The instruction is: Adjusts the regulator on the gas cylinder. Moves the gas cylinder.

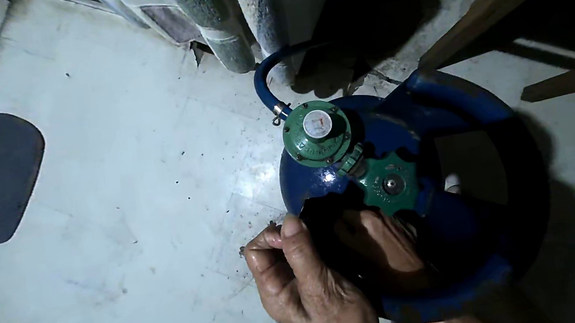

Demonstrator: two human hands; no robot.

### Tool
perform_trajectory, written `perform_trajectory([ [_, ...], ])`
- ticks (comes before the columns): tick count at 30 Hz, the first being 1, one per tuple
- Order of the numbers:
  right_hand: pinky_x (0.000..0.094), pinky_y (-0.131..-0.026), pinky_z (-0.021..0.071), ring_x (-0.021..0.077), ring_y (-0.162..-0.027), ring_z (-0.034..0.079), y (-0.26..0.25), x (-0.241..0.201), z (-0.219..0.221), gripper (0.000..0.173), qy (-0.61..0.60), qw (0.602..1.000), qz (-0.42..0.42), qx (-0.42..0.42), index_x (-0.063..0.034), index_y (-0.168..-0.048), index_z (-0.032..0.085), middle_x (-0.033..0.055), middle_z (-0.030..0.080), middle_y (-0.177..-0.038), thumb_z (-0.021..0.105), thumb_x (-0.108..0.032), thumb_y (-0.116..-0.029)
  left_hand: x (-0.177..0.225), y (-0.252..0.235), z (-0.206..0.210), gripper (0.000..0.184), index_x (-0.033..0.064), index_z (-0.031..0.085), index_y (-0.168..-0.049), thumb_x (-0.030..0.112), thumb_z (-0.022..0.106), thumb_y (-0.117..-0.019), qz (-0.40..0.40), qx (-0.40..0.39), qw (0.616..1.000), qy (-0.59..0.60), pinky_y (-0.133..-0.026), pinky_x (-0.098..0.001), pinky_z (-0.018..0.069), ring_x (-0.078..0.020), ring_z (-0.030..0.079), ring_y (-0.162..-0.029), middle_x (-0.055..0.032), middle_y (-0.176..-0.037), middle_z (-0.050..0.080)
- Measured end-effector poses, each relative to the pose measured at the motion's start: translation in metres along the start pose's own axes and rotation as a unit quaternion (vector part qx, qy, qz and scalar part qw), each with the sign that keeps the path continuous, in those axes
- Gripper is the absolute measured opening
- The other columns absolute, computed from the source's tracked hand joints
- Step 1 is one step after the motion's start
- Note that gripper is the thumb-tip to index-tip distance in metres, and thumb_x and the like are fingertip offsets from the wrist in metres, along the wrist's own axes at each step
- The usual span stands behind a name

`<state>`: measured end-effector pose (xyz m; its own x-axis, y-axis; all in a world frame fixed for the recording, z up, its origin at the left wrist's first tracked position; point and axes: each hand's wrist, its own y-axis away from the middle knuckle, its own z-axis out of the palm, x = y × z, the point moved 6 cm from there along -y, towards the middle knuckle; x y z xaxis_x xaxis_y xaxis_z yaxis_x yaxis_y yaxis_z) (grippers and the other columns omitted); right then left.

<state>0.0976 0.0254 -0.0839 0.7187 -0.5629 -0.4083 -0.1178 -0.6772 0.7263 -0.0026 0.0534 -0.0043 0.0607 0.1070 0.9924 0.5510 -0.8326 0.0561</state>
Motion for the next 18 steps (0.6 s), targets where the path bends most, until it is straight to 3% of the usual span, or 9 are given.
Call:
perform_trajectory([
  [2,0.0517,-0.079,0.0538,0.0309,-0.091,0.071,0.006,0.005,0.000,0.039,-0.061,0.997,-0.019,0.039,-0.0067,-0.105,0.074,0.0155,0.073,-0.094,0.050,-0.037,-0.1028,-0.002,0.001,0.000,0.021,0.0118,0.048,-0.086,0.006,0.040,-0.1044,-0.007,-0.006,1.000,0.022,-0.060,-0.0135,0.0530,0.0017,0.056,-0.061,0.0083,-0.070,0.051],
  [4,0.0400,-0.070,0.0551,0.0198,-0.075,0.067,0.007,0.003,-0.001,0.035,-0.170,0.981,-0.073,0.062,-0.0047,-0.094,0.074,0.0098,0.070,-0.080,0.055,-0.033,-0.1018,-0.003,0.001,-0.001,0.020,0.0117,0.048,-0.088,0.007,0.039,-0.1053,-0.015,-0.014,0.999,0.026,-0.060,-0.0134,0.0535,0.0021,0.056,-0.060,0.0086,-0.070,0.051],
  [7,0.0264,-0.062,0.0501,0.0076,-0.065,0.060,-0.005,-0.007,0.001,0.028,-0.266,0.955,-0.118,0.052,-0.0055,-0.090,0.072,0.0029,0.064,-0.073,0.058,-0.027,-0.1026,-0.003,0.001,0.000,0.019,0.0114,0.049,-0.089,0.008,0.040,-0.1055,-0.027,-0.020,0.999,0.028,-0.058,-0.0141,0.0536,0.0014,0.056,-0.059,0.0080,-0.071,0.051],
  [9,0.0278,-0.057,0.0504,0.0094,-0.062,0.060,-0.008,-0.013,-0.001,0.025,-0.262,0.951,-0.141,0.083,-0.0076,-0.094,0.070,0.0029,0.064,-0.072,0.058,-0.027,-0.1028,-0.002,0.002,0.001,0.018,0.0120,0.049,-0.090,0.009,0.041,-0.1061,-0.034,-0.021,0.999,0.032,-0.057,-0.0150,0.0543,0.0009,0.057,-0.059,0.0079,-0.070,0.052],
  [11,0.0328,-0.056,0.0493,0.0146,-0.063,0.059,-0.005,-0.019,-0.008,0.027,-0.253,0.960,-0.115,0.045,-0.0061,-0.101,0.067,0.0064,0.062,-0.074,0.053,-0.029,-0.1069,-0.001,0.004,0.000,0.019,0.0132,0.049,-0.089,0.011,0.043,-0.1067,-0.039,-0.018,0.999,0.029,-0.056,-0.0156,0.0542,0.0006,0.057,-0.059,0.0081,-0.070,0.053],
  [13,0.0369,-0.057,0.0497,0.0180,-0.064,0.060,-0.004,-0.017,-0.009,0.029,-0.248,0.963,-0.107,0.015,-0.0051,-0.101,0.068,0.0088,0.063,-0.075,0.052,-0.029,-0.1075,0.000,0.004,-0.001,0.019,0.0145,0.049,-0.088,0.012,0.045,-0.1065,-0.030,-0.013,0.999,0.015,-0.057,-0.0137,0.0523,0.0019,0.055,-0.060,0.0092,-0.071,0.051],
  [16,0.0309,-0.057,0.0511,0.0116,-0.064,0.060,-0.003,-0.010,0.001,0.029,-0.251,0.958,-0.142,0.014,-0.0089,-0.099,0.068,0.0039,0.062,-0.075,0.051,-0.031,-0.1074,-0.001,0.003,-0.001,0.019,0.0155,0.051,-0.088,0.014,0.047,-0.1056,-0.021,-0.013,1.000,-0.010,-0.057,-0.0135,0.0491,0.0012,0.053,-0.060,0.0088,-0.072,0.049],
  [18,0.0369,-0.060,0.0522,0.0173,-0.068,0.063,0.001,-0.011,-0.003,0.028,-0.228,0.962,-0.149,0.011,-0.0068,-0.100,0.068,0.0081,0.065,-0.078,0.051,-0.028,-0.1074,-0.002,0.004,-0.003,0.018,0.0153,0.050,-0.088,0.015,0.047,-0.1061,-0.031,-0.018,0.999,-0.028,-0.055,-0.0150,0.0495,0.0003,0.053,-0.058,0.0081,-0.071,0.050],
])
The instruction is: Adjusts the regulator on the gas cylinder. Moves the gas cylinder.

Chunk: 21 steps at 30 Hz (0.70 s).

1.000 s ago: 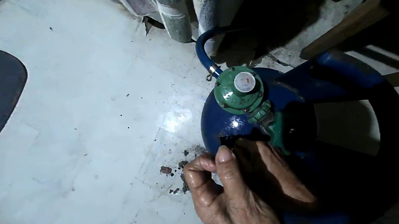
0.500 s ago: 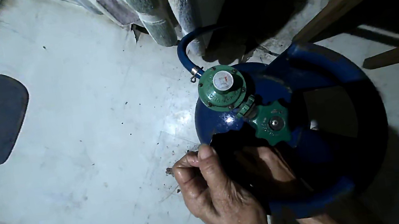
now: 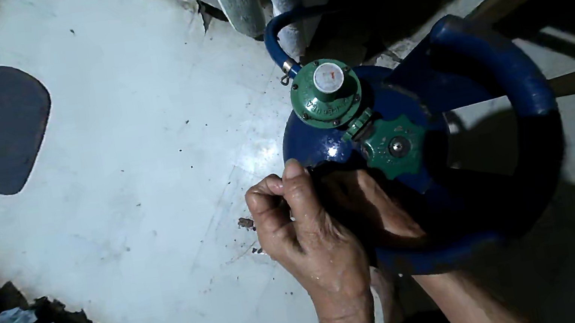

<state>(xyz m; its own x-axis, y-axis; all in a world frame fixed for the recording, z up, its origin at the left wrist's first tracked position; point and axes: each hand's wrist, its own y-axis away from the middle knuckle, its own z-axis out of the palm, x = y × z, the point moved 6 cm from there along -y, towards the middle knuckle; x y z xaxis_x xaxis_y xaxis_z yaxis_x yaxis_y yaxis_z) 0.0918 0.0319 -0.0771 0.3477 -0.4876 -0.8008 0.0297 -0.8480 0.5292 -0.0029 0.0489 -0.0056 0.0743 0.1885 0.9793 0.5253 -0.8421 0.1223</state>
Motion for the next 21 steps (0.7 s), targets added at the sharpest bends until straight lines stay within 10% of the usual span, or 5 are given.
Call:
perform_trajectory([
  [16,0.0531,-0.109,0.0436,0.0370,-0.122,0.062,0.055,0.021,-0.003,0.032,0.134,0.986,0.083,0.047,0.0032,-0.126,0.068,0.0241,0.068,-0.124,0.056,-0.015,-0.1021,-0.001,-0.007,-0.001,0.019,0.0138,0.050,-0.090,0.026,0.051,-0.1046,-0.005,-0.003,0.995,-0.101,-0.055,-0.0223,0.0449,-0.0043,0.050,-0.058,0.0054,-0.070,0.048],
  [21,0.0511,-0.096,0.0527,0.0361,-0.106,0.069,0.073,0.013,-0.002,0.025,0.116,0.967,0.052,0.221,0.0078,-0.111,0.072,0.0259,0.072,-0.107,0.059,-0.009,-0.0984,-0.010,-0.015,-0.008,0.025,0.0149,0.055,-0.089,0.032,0.051,-0.1065,-0.120,-0.106,0.987,-0.010,-0.059,-0.0245,0.0486,-0.0060,0.054,-0.062,0.0044,-0.070,0.053],
])
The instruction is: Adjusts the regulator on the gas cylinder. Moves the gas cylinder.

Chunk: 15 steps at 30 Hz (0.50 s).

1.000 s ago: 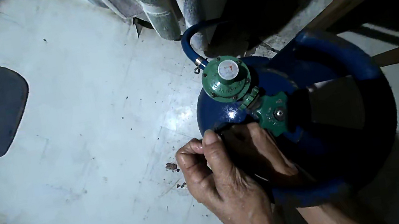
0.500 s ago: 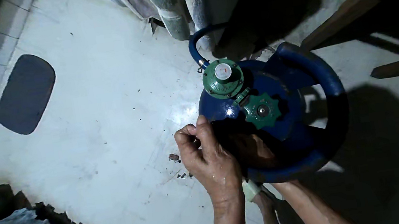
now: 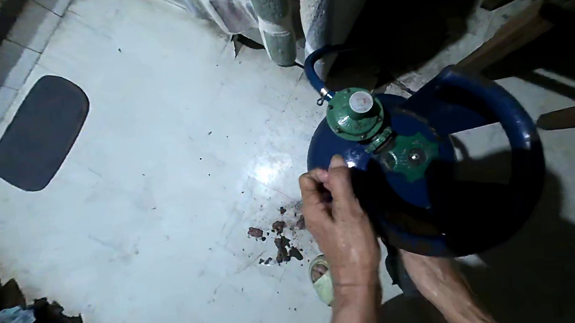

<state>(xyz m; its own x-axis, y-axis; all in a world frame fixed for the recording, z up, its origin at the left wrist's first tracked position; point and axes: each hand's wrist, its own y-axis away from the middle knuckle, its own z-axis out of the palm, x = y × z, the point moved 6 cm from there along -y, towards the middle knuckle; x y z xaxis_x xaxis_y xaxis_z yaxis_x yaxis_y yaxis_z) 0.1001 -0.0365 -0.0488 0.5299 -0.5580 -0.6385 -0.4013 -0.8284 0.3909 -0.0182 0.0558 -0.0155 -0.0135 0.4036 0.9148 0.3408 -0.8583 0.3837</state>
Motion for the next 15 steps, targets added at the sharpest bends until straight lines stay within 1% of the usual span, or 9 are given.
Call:
perform_trajectory([
  [2,0.0306,-0.096,0.0536,0.0170,-0.103,0.071,0.005,0.001,0.001,0.028,-0.057,0.988,-0.066,0.124,0.0066,-0.113,0.072,0.0179,0.074,-0.106,0.059,-0.014,-0.0991,-0.009,-0.021,-0.016,0.039,0.0189,0.061,-0.089,0.043,0.037,-0.1094,-0.067,-0.107,0.989,0.076,-0.078,-0.0289,0.0534,-0.0064,0.060,-0.078,0.0074,-0.078,0.058],
  [4,0.0202,-0.093,0.0521,0.0086,-0.101,0.070,0.009,0.004,0.010,0.032,-0.053,0.972,-0.141,0.182,0.0077,-0.110,0.072,0.0161,0.074,-0.102,0.055,-0.017,-0.1010,-0.020,-0.046,-0.031,0.051,0.0211,0.060,-0.084,0.048,0.024,-0.1105,-0.084,-0.183,0.975,0.098,-0.082,-0.0293,0.0535,-0.0068,0.061,-0.081,0.0088,-0.078,0.059],
  [5,0.0210,-0.089,0.0540,0.0111,-0.097,0.071,0.009,0.002,0.017,0.030,0.007,0.964,-0.179,0.195,0.0075,-0.105,0.072,0.0163,0.074,-0.096,0.053,-0.016,-0.1001,-0.024,-0.057,-0.036,0.050,0.0194,0.061,-0.084,0.043,0.026,-0.1113,-0.077,-0.212,0.971,0.080,-0.080,-0.0281,0.0536,-0.0072,0.061,-0.080,0.0078,-0.079,0.060],
  [6,0.0275,-0.076,0.0571,0.0194,-0.084,0.074,0.008,-0.003,0.023,0.025,0.091,0.951,-0.213,0.206,0.0082,-0.094,0.072,0.0192,0.073,-0.085,0.055,-0.009,-0.0929,-0.028,-0.066,-0.038,0.045,0.0168,0.065,-0.089,0.036,0.031,-0.1114,-0.068,-0.238,0.968,0.049,-0.077,-0.0265,0.0541,-0.0072,0.061,-0.079,0.0065,-0.081,0.062],
  [7,0.0328,-0.072,0.0577,0.0247,-0.078,0.073,0.004,-0.004,0.030,0.021,0.131,0.953,-0.214,0.171,0.0090,-0.092,0.071,0.0213,0.072,-0.083,0.056,-0.005,-0.0890,-0.032,-0.075,-0.036,0.035,0.0130,0.069,-0.098,0.027,0.039,-0.1098,-0.065,-0.266,0.962,0.018,-0.076,-0.0258,0.0537,-0.0078,0.062,-0.080,0.0043,-0.086,0.065],
  [9,0.0475,-0.075,0.0588,0.0382,-0.084,0.074,-0.006,-0.007,0.036,0.022,0.144,0.972,-0.182,0.044,0.0157,-0.103,0.070,0.0295,0.072,-0.094,0.059,0.005,-0.0873,-0.035,-0.086,-0.021,0.023,0.0067,0.072,-0.114,0.016,0.053,-0.1050,-0.061,-0.334,0.939,-0.056,-0.078,-0.0277,0.0524,-0.0087,0.064,-0.088,-0.0001,-0.101,0.070],
  [10,0.0480,-0.077,0.0591,0.0392,-0.086,0.074,-0.008,-0.005,0.036,0.023,0.153,0.972,-0.177,0.025,0.0148,-0.106,0.071,0.0292,0.073,-0.098,0.059,0.004,-0.0885,-0.036,-0.088,-0.011,0.022,0.0058,0.071,-0.117,0.015,0.057,-0.1031,-0.055,-0.373,0.921,-0.092,-0.081,-0.0283,0.0523,-0.0080,0.064,-0.091,-0.0007,-0.106,0.071],
  [12,0.0490,-0.076,0.0589,0.0376,-0.087,0.074,-0.005,-0.004,0.034,0.023,0.207,0.959,-0.188,0.055,0.0104,-0.104,0.073,0.0258,0.073,-0.096,0.058,-0.001,-0.0912,-0.038,-0.094,0.010,0.021,0.0075,0.075,-0.114,0.020,0.065,-0.0996,-0.027,-0.435,0.885,-0.164,-0.080,-0.0316,0.0528,-0.0088,0.065,-0.089,-0.0015,-0.103,0.073],
  [15,0.0504,-0.062,0.0596,0.0366,-0.076,0.075,0.003,-0.004,0.036,0.019,0.314,0.923,-0.200,0.094,0.0046,-0.095,0.077,0.0211,0.074,-0.084,0.061,-0.003,-0.0887,-0.033,-0.104,0.029,0.021,0.0144,0.081,-0.102,0.032,0.075,-0.0927,0.034,-0.481,0.826,-0.291,-0.076,-0.0468,0.0511,-0.0168,0.067,-0.088,-0.0025,-0.097,0.075],
])
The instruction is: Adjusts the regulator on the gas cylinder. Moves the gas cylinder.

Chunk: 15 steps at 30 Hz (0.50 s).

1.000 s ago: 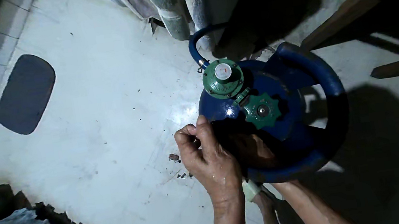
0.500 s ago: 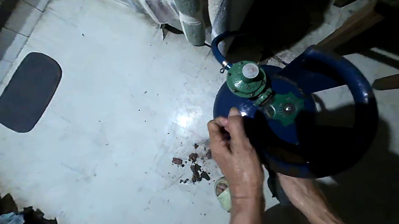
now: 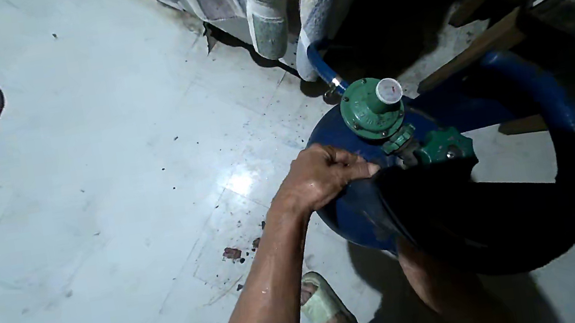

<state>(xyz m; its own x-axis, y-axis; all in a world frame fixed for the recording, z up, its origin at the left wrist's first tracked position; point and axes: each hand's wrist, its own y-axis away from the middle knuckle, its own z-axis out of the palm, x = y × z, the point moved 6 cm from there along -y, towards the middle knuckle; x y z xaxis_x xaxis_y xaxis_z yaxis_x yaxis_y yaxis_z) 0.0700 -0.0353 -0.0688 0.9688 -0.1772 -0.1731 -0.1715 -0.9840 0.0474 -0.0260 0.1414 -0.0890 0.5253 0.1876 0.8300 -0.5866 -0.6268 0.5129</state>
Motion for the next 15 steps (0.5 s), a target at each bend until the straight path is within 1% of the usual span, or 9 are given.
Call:
perform_trajectory([
  [2,0.0499,-0.066,0.0602,0.0353,-0.080,0.075,-0.002,0.003,0.007,0.020,-0.030,0.999,0.031,-0.023,0.0030,-0.098,0.077,0.0198,0.075,-0.087,0.061,-0.007,-0.0904,0.001,-0.004,-0.006,0.017,0.0168,0.082,-0.097,0.032,0.078,-0.0904,-0.013,-0.005,0.999,-0.049,-0.076,-0.0520,0.0501,-0.0195,0.067,-0.088,-0.0024,-0.094,0.076],
  [4,0.0565,-0.078,0.0562,0.0390,-0.092,0.072,-0.017,0.017,0.014,0.030,-0.132,0.983,0.106,-0.072,0.0025,-0.116,0.072,0.0234,0.073,-0.099,0.062,-0.015,-0.0931,-0.002,-0.003,-0.012,0.015,0.0159,0.082,-0.097,0.029,0.079,-0.0894,-0.018,0.004,0.999,-0.048,-0.075,-0.0456,0.0522,-0.0154,0.068,-0.086,-0.0011,-0.095,0.076],
  [6,0.0519,-0.063,0.0556,0.0341,-0.076,0.070,-0.051,0.018,0.006,0.040,-0.147,0.986,0.074,-0.022,-0.0047,-0.133,0.064,0.0176,0.071,-0.089,0.059,-0.022,-0.0970,-0.007,-0.001,-0.015,0.016,0.0128,0.081,-0.098,0.026,0.079,-0.0894,-0.017,0.013,1.000,-0.023,-0.074,-0.0390,0.0529,-0.0120,0.067,-0.083,-0.0010,-0.094,0.076],
  [7,0.0455,-0.065,0.0567,0.0285,-0.077,0.070,-0.070,0.013,0.002,0.042,-0.164,0.986,0.036,-0.006,-0.0021,-0.137,0.060,0.0159,0.072,-0.094,0.056,-0.021,-0.0995,-0.010,-0.001,-0.016,0.016,0.0108,0.080,-0.097,0.025,0.079,-0.0897,-0.016,0.019,1.000,-0.007,-0.073,-0.0378,0.0527,-0.0121,0.066,-0.081,-0.0018,-0.091,0.075],
  [9,0.0371,-0.081,0.0570,0.0236,-0.090,0.069,-0.100,0.003,0.025,0.038,-0.238,0.971,-0.012,0.012,0.0063,-0.134,0.057,0.0191,0.070,-0.109,0.055,-0.015,-0.1033,-0.018,-0.003,-0.017,0.017,0.0101,0.076,-0.084,0.026,0.078,-0.0902,-0.007,0.047,0.999,0.017,-0.062,-0.0335,0.0467,-0.0103,0.058,-0.067,-0.0004,-0.074,0.067],
  [10,0.0411,-0.077,0.0580,0.0276,-0.087,0.071,-0.107,0.000,0.032,0.035,-0.246,0.969,-0.006,0.030,0.0089,-0.128,0.061,0.0221,0.071,-0.104,0.055,-0.014,-0.1020,-0.021,-0.005,-0.017,0.021,0.0107,0.074,-0.081,0.028,0.076,-0.0918,-0.009,0.058,0.998,0.027,-0.061,-0.0333,0.0454,-0.0102,0.057,-0.064,0.0000,-0.070,0.065],
  [12,0.0462,-0.095,0.0529,0.0307,-0.109,0.067,-0.108,-0.001,0.024,0.044,-0.300,0.942,0.103,-0.111,0.0053,-0.145,0.047,0.0235,0.066,-0.124,0.047,-0.018,-0.1081,-0.023,-0.007,-0.015,0.018,0.0111,0.078,-0.090,0.028,0.074,-0.0938,-0.021,0.074,0.995,0.055,-0.067,-0.0340,0.0508,-0.0099,0.062,-0.070,-0.0001,-0.077,0.070],
  [14,0.0459,-0.091,0.0557,0.0287,-0.105,0.069,-0.092,0.006,0.013,0.048,-0.292,0.942,0.136,-0.096,0.0004,-0.149,0.047,0.0208,0.068,-0.122,0.045,-0.025,-0.1088,-0.021,-0.011,-0.008,0.016,0.0100,0.079,-0.097,0.026,0.076,-0.0923,-0.018,0.077,0.995,0.059,-0.069,-0.0361,0.0543,-0.0118,0.065,-0.073,-0.0015,-0.082,0.071],
  [15,0.0514,-0.085,0.0565,0.0339,-0.098,0.070,-0.083,0.009,0.005,0.046,-0.277,0.946,0.145,-0.086,0.0009,-0.146,0.050,0.0227,0.070,-0.115,0.045,-0.025,-0.1090,-0.018,-0.013,-0.004,0.015,0.0102,0.078,-0.093,0.025,0.079,-0.0897,-0.012,0.082,0.996,0.038,-0.066,-0.0369,0.0522,-0.0129,0.063,-0.071,-0.0014,-0.079,0.069],
])
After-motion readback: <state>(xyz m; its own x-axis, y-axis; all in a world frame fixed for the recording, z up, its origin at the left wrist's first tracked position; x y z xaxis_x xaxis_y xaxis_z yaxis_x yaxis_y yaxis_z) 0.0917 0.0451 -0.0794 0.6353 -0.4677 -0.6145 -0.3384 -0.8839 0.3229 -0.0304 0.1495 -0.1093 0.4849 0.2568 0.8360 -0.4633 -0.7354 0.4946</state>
